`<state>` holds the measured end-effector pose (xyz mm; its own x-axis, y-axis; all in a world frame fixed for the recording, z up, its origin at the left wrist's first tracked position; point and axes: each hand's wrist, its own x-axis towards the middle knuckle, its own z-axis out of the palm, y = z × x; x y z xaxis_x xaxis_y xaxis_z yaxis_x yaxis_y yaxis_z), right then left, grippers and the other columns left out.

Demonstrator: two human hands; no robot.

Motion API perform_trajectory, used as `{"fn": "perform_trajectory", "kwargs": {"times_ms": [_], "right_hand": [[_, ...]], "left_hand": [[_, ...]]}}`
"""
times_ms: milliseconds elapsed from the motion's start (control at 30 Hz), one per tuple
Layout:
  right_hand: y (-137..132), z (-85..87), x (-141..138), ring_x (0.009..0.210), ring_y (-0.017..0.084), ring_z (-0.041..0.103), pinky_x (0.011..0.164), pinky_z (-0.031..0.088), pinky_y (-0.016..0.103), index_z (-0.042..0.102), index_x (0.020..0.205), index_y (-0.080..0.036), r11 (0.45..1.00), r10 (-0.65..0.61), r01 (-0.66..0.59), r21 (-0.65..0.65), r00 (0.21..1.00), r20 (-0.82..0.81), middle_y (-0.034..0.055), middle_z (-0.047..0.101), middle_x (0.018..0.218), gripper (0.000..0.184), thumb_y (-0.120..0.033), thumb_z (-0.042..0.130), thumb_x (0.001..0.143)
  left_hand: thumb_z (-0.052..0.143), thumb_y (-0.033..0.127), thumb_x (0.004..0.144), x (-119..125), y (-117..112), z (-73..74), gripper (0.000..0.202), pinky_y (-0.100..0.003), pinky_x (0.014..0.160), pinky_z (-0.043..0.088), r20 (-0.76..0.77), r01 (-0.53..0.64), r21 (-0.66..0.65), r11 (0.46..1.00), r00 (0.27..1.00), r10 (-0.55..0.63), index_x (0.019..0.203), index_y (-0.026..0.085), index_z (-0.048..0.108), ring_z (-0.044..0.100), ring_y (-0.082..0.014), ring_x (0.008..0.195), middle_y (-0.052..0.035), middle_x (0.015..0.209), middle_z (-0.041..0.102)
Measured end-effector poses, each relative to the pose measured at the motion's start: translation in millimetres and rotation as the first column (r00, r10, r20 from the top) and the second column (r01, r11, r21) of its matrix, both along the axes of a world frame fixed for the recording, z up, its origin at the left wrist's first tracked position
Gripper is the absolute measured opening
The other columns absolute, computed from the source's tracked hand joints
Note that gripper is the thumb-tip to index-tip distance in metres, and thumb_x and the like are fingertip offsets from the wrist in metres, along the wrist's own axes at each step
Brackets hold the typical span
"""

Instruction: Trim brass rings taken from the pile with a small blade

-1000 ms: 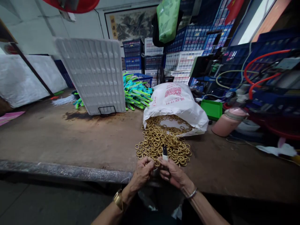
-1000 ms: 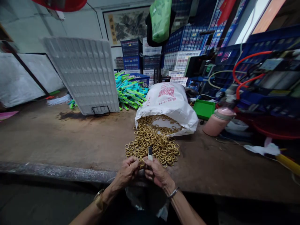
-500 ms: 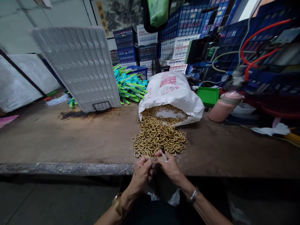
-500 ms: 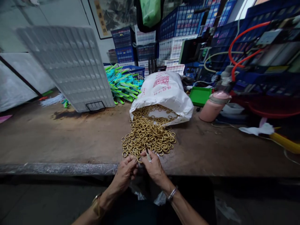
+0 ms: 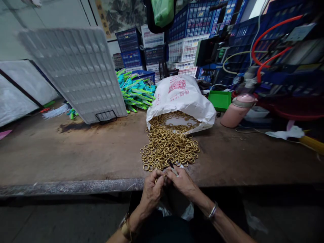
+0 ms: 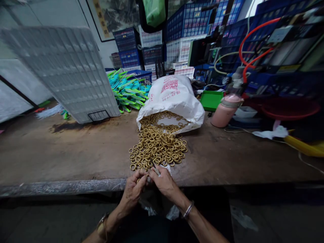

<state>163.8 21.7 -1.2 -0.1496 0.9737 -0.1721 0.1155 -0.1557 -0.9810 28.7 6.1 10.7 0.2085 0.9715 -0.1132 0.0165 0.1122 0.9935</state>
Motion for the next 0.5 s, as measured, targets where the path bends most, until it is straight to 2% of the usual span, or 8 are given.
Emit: {"fn": "perform_trajectory", "kwargs": {"times_ms": [100, 233, 300, 367, 433, 500], "right_hand": [[1.0, -5.3, 0.5, 0.055, 0.008, 0.039, 0.053, 0.033, 0.020, 0.049, 0.061, -0.017, 0.992, -0.007, -0.012, 0.127, 0.989, 0.147, -0.0046, 0.046, 0.057, 0.021, -0.035, 0.050, 0.073], [1.6, -6.6, 1.2, 0.056, 0.009, 0.041, 0.055, 0.034, 0.021, 0.050, 0.062, -0.017, 0.991, 0.000, -0.022, 0.135, 0.987, 0.158, -0.0039, 0.048, 0.057, 0.022, -0.035, 0.047, 0.075], [2.1, -5.7, 2.3, 0.055, 0.010, 0.042, 0.054, 0.034, 0.021, 0.050, 0.062, -0.018, 0.994, 0.029, -0.039, 0.099, 0.995, 0.098, -0.0034, 0.049, 0.056, 0.024, -0.035, 0.044, 0.077], [2.1, -5.1, 4.1, 0.053, 0.010, 0.042, 0.052, 0.033, 0.021, 0.051, 0.063, -0.018, 0.997, 0.000, -0.006, 0.078, 0.996, 0.084, -0.0030, 0.049, 0.055, 0.025, -0.035, 0.041, 0.079], [0.8, -5.5, 6.6, 0.052, 0.010, 0.042, 0.052, 0.032, 0.022, 0.050, 0.063, -0.019, 0.992, -0.051, 0.030, 0.120, 0.984, 0.173, -0.0030, 0.048, 0.055, 0.024, -0.033, 0.039, 0.079], [-2.4, -7.1, 8.7, 0.053, 0.010, 0.041, 0.052, 0.030, 0.022, 0.049, 0.064, -0.020, 0.980, -0.033, -0.030, 0.198, 0.951, 0.308, -0.0035, 0.047, 0.055, 0.018, -0.027, 0.040, 0.078]], "left_hand": [[0.054, 0.042, 0.072, 0.7, 0.5, -0.9, 0.027, -0.017, 0.039, 0.026, 0.042, 0.003, -0.129, 0.992, 0.999, 0.003, 0.069, 0.017, 0.048, 0.035, -0.0048, 0.040, 0.0054, 0.052, 0.046], [0.052, 0.048, 0.073, 0.2, 0.0, -3.7, 0.032, -0.016, 0.035, 0.020, 0.155, 0.100, -0.274, 0.957, 0.986, -0.059, 0.072, 0.016, 0.047, 0.032, -0.0032, 0.037, 0.0052, 0.053, 0.046], [0.053, 0.048, 0.072, 0.0, -0.8, -4.9, 0.033, -0.015, 0.035, 0.019, 0.254, 0.144, -0.306, 0.941, 0.965, -0.065, 0.073, 0.016, 0.048, 0.030, -0.0025, 0.037, 0.0054, 0.055, 0.045], [0.054, 0.047, 0.072, 0.4, -2.0, -4.8, 0.032, -0.015, 0.035, 0.018, 0.337, 0.158, -0.312, 0.937, 0.940, -0.047, 0.072, 0.016, 0.047, 0.029, -0.0020, 0.038, 0.0055, 0.056, 0.043], [0.053, 0.046, 0.073, 1.5, -3.2, -3.4, 0.031, -0.015, 0.036, 0.019, 0.370, 0.150, -0.310, 0.939, 0.929, -0.026, 0.071, 0.016, 0.046, 0.030, -0.0022, 0.039, 0.0052, 0.057, 0.044], [0.053, 0.046, 0.074, 3.2, -4.0, -1.6, 0.031, -0.015, 0.036, 0.020, 0.351, 0.121, -0.312, 0.942, 0.936, -0.003, 0.070, 0.017, 0.044, 0.031, -0.0024, 0.039, 0.0051, 0.057, 0.045]]}}
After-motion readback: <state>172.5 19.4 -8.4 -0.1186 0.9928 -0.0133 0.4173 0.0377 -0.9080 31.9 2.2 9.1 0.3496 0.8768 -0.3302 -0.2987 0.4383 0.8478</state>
